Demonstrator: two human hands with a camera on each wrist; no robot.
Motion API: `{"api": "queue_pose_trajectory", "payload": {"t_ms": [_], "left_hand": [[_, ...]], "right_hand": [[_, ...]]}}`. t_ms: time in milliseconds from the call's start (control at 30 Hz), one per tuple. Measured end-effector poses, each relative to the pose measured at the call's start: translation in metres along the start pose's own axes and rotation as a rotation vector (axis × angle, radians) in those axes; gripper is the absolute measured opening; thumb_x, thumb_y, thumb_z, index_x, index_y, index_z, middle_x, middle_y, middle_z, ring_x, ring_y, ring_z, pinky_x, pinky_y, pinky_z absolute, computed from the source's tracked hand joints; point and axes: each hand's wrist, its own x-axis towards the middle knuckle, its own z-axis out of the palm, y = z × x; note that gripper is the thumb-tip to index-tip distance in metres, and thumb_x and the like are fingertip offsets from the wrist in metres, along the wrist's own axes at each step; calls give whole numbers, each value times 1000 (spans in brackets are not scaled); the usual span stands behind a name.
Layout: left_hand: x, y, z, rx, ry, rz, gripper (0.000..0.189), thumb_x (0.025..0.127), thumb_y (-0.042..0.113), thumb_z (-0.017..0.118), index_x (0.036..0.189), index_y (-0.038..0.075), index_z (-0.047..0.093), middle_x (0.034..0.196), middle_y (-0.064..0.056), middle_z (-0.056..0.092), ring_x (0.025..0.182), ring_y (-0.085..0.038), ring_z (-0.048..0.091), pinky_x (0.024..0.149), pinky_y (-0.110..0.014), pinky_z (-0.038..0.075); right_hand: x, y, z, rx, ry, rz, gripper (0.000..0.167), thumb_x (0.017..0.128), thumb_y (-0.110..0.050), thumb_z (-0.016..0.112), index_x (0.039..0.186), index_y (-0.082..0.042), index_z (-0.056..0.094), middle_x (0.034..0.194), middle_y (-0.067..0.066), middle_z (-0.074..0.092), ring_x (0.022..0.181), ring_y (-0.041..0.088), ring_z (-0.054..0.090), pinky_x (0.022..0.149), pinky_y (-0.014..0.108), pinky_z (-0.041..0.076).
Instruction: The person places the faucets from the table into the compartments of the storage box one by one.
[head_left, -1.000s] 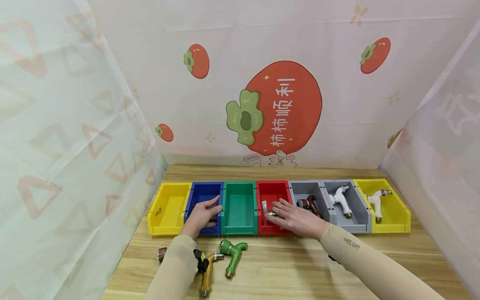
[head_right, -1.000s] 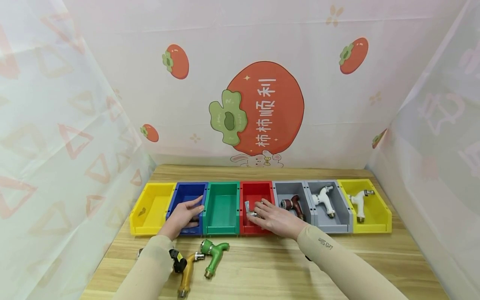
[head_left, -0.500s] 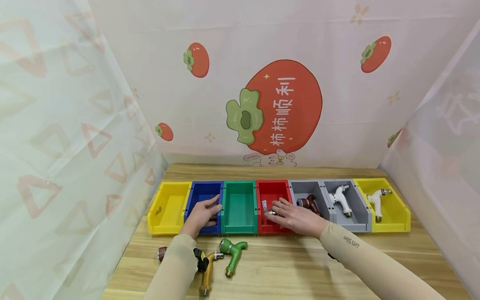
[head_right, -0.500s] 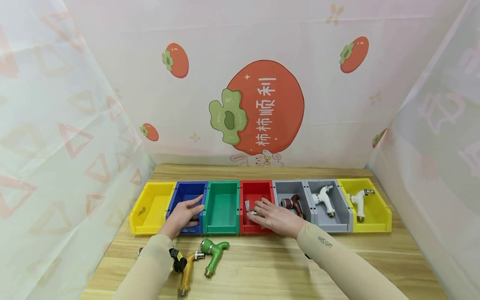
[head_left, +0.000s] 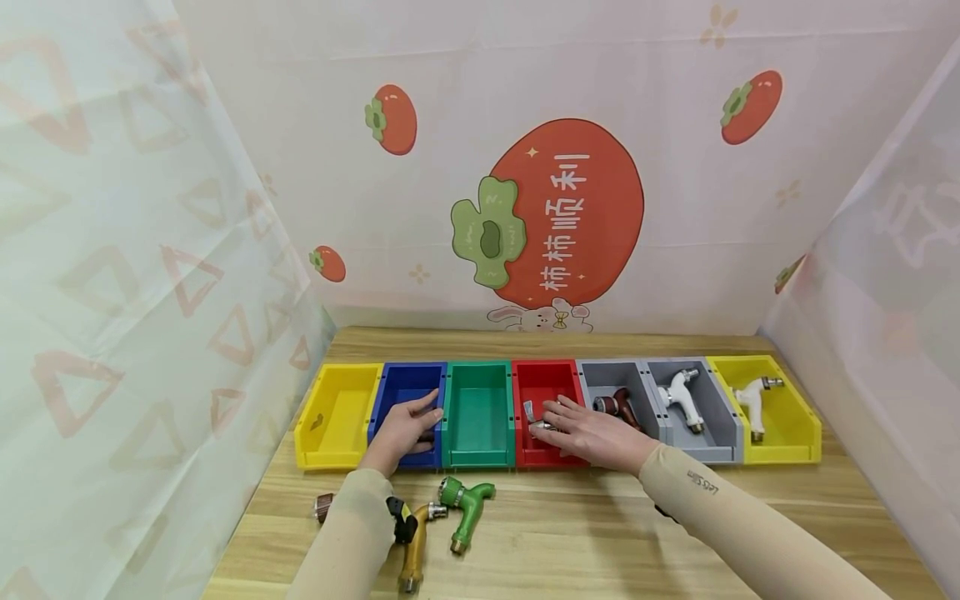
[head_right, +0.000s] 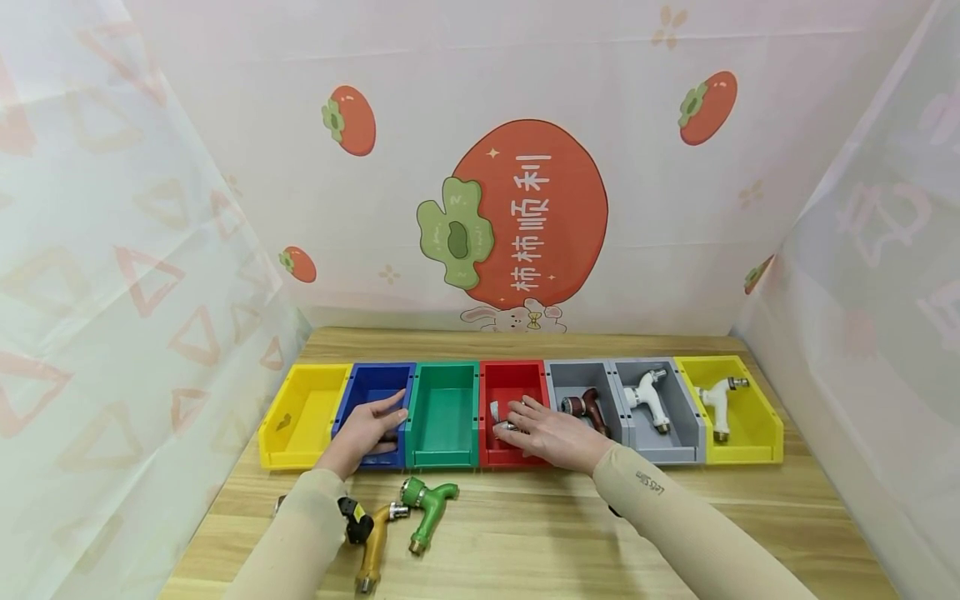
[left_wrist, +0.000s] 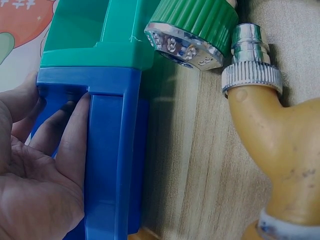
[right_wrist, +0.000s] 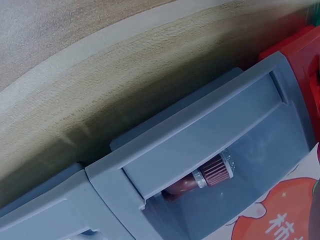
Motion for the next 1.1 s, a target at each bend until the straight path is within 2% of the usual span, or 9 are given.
{"api": "queue_pose_trajectory", "payload": {"t_ms": [267, 367, 433, 633, 767, 833, 900, 1000, 1100], "left_hand": [[0, 1, 1, -8, -9, 1, 56, 103, 30, 63, 156, 32, 45, 151, -17, 53, 125, -39, 62, 92, -49, 59], [-1, 1, 1, 2, -12, 6, 56, 103, 31, 63, 156, 32, 44, 151, -17, 53, 125, -40, 61, 92, -49, 59], [-1, 2, 0, 16, -6, 4, 56, 104, 31, 63, 156, 32, 44, 151, -17, 53, 125, -39, 61, 92, -49, 59], [-3, 4, 1, 74, 11, 4, 58, 105, 30, 61, 159, 27, 41, 149, -18, 54, 127, -39, 60, 91, -47, 59], [-2, 7, 0, 153, 13, 49, 58, 105, 29, 61, 159, 22, 41, 149, -17, 54, 128, -36, 60, 87, -44, 61], [-3, 9, 0, 220, 22, 90, 57, 105, 29, 61, 158, 21, 42, 148, -16, 56, 119, -33, 65, 83, -42, 62], [-6, 13, 0, 318, 38, 139, 57, 105, 31, 61, 158, 21, 43, 149, -15, 56, 118, -32, 65, 87, -45, 60], [-15, 23, 0, 463, 36, 211, 59, 104, 32, 62, 159, 21, 42, 155, -13, 50, 126, -36, 60, 100, -53, 53], [-30, 33, 2, 619, 11, 299, 61, 103, 32, 64, 159, 22, 42, 162, -10, 40, 140, -38, 48, 110, -60, 43]], "right_hand": [[0, 4, 5, 14, 69, -41, 64, 87, -31, 83, 144, -11, 61, 143, 13, 62, 135, 34, 56, 105, 45, 51], [-1, 5, 1, 9, 126, -16, 64, 84, -32, 85, 140, -9, 64, 138, 13, 65, 130, 33, 60, 103, 44, 53], [-3, 7, -2, 10, 179, 31, 62, 83, -29, 87, 137, -8, 66, 133, 12, 68, 125, 32, 64, 101, 44, 54], [-8, 13, -5, 1, 298, 256, 52, 78, -21, 90, 125, -4, 74, 118, 15, 75, 110, 30, 72, 90, 43, 60], [-12, 15, -6, 27, 326, 426, 44, 82, -18, 88, 120, -3, 74, 107, 14, 77, 92, 25, 76, 72, 40, 63], [-14, 16, -6, 66, 312, 514, 40, 85, -17, 85, 121, -3, 74, 102, 12, 78, 82, 23, 76, 64, 39, 62], [-14, 16, -8, 133, 272, 607, 38, 89, -16, 82, 123, -2, 73, 92, 9, 78, 70, 19, 73, 59, 37, 60], [-14, 17, -11, 274, 191, 749, 38, 94, -18, 77, 127, -1, 70, 70, 2, 70, 54, 12, 62, 53, 32, 55], [-14, 20, -13, 417, 129, 861, 39, 96, -21, 74, 129, 1, 69, 62, -4, 62, 50, 7, 52, 52, 29, 50]]}}
